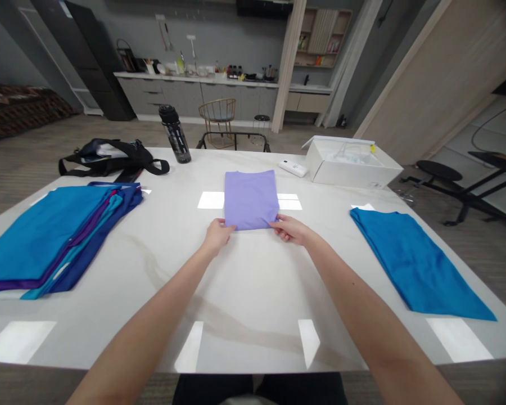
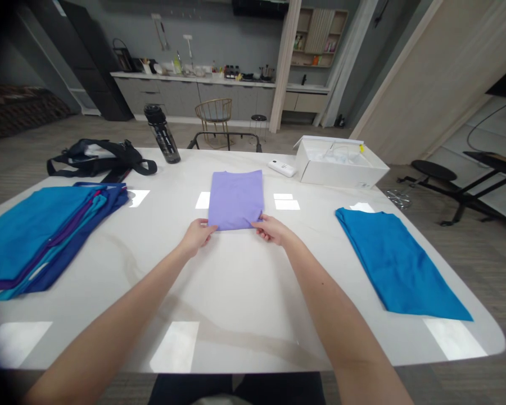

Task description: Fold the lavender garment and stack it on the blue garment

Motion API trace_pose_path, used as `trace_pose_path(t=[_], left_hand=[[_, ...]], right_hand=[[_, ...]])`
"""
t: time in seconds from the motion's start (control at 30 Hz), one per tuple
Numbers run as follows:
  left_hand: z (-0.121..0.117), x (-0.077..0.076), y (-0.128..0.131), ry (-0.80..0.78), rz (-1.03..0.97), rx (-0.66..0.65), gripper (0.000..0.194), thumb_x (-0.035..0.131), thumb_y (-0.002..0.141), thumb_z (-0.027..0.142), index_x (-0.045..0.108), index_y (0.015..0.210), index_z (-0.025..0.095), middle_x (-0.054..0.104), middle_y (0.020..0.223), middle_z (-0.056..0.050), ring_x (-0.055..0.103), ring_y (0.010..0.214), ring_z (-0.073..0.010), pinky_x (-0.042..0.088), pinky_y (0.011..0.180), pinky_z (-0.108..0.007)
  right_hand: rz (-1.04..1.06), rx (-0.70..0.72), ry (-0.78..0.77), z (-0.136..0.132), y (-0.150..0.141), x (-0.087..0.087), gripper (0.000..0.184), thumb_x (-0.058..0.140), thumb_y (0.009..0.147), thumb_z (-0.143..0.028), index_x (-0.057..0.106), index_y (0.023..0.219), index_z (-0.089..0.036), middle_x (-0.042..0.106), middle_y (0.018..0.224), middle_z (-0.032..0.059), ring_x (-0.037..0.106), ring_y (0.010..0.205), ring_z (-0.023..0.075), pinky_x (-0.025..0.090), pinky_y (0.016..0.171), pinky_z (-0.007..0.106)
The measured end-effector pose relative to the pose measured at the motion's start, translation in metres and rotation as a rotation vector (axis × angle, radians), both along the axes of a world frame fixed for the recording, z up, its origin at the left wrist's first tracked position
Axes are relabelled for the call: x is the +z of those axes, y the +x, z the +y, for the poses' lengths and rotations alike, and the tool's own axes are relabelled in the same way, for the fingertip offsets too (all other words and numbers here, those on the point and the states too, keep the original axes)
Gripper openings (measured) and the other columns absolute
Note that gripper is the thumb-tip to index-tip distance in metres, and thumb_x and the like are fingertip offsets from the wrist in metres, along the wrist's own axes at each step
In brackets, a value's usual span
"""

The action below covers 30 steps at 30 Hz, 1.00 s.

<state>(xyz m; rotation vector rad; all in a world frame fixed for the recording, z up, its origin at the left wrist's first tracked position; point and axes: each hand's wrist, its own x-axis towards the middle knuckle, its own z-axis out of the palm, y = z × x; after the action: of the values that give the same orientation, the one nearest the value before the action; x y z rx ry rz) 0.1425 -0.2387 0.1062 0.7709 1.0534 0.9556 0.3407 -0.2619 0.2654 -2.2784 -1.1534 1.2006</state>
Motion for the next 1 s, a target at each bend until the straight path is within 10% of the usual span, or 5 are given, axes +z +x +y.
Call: trace_pose_path(t=[0.2, 0.4, 0.57, 1.0], left_hand=[[0.003, 0.006, -0.011, -0.12, -0.148, -0.074, 0.016, 0.062, 0.09, 0.021, 0.05, 0.092, 0.009, 0.047, 0.067, 0.0, 0.038, 0.046, -0.0037, 0.019, 0.041, -0.018], [0.005, -0.001, -0.009, -0.066, -0.131, -0.041, 0.015, 0.061, 0.09, 0.02, 0.051, 0.098, 0.013, 0.046, 0.068, 0.001, 0.041, 0.048, -0.0065, 0.023, 0.041, -0.017], [-0.003, 0.006, -0.003, 0.053, -0.101, 0.068, 0.013, 0.061, 0.09, 0.024, 0.053, 0.093, 0.015, 0.05, 0.078, -0.001, 0.049, 0.063, -0.0103, 0.032, 0.042, -0.017], [-0.003, -0.009, -0.001, 0.101, -0.192, 0.026, 0.034, 0.063, 0.086, 0.021, 0.041, 0.112, 0.022, 0.053, 0.081, 0.002, 0.059, 0.057, -0.0131, 0.035, 0.04, -0.021]], right_hand=[[-0.102, 0.1, 0.105, 0.0, 0.018, -0.002, 0.047, 0.081, 0.071, -0.043, 0.058, 0.101, -0.017, 0.039, 0.069, -0.0027, 0.024, 0.052, 0.0063, 0.012, 0.044, 0.023], [-0.312, 0.31, 0.537, -0.01, 0.022, -0.005, 0.037, 0.084, 0.058, -0.037, 0.064, 0.079, -0.014, 0.052, 0.119, 0.0054, 0.04, 0.076, 0.0097, 0.039, 0.074, 0.027], [-0.118, 0.327, 0.476, -0.009, 0.027, -0.006, 0.039, 0.076, 0.07, -0.037, 0.052, 0.091, -0.016, 0.057, 0.082, -0.0011, 0.04, 0.063, 0.009, 0.032, 0.058, 0.024], [-0.002, 0.226, 0.31, -0.02, 0.028, -0.005, 0.06, 0.072, 0.068, -0.031, 0.042, 0.12, -0.028, 0.053, 0.083, -0.0062, 0.036, 0.048, 0.0054, 0.02, 0.043, 0.02]])
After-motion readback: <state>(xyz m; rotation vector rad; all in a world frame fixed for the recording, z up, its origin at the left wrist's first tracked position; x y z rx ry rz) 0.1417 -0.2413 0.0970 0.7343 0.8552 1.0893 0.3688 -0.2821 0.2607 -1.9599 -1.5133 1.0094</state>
